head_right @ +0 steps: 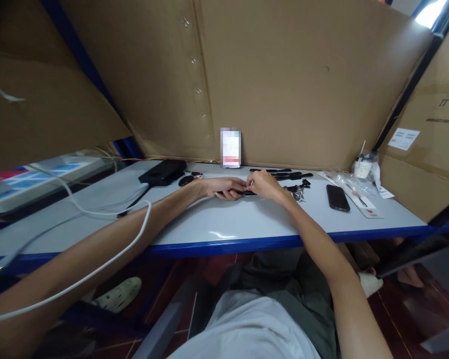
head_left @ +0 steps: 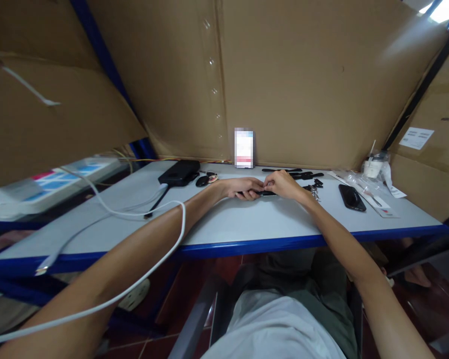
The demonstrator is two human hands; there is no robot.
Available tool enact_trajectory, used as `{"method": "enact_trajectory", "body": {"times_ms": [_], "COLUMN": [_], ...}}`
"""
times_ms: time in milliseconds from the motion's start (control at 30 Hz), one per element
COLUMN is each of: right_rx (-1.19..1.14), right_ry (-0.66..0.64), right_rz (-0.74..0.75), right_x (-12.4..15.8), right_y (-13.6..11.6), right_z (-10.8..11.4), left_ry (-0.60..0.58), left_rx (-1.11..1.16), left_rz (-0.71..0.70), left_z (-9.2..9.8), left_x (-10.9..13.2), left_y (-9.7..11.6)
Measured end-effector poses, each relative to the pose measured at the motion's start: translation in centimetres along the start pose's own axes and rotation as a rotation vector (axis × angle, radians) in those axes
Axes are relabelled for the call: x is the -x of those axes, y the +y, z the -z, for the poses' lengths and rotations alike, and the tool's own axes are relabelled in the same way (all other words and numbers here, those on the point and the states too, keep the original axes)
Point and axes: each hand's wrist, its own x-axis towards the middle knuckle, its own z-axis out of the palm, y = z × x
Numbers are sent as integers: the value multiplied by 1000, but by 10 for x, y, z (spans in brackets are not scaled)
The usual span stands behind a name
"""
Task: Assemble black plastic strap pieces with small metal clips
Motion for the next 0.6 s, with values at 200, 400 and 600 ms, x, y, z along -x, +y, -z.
{"method": "enact_trajectory", "body": {"times_ms": [200,400,600], "right_rx": [-35,-3,-83], "right_ry": [-46,70,264], "right_rz": [55,-36,-161], "right_x": [0,0,-2], "right_y": [4,2,10], "right_z": [2,-1,12], "left_ry": [67,174,335], "left_rx": [-39,-87,-223], "left_rz": [67,89,72], "left_z": [-4,-12,-31], "left_x": [0,2,9], "left_y": [2,4,11]}}
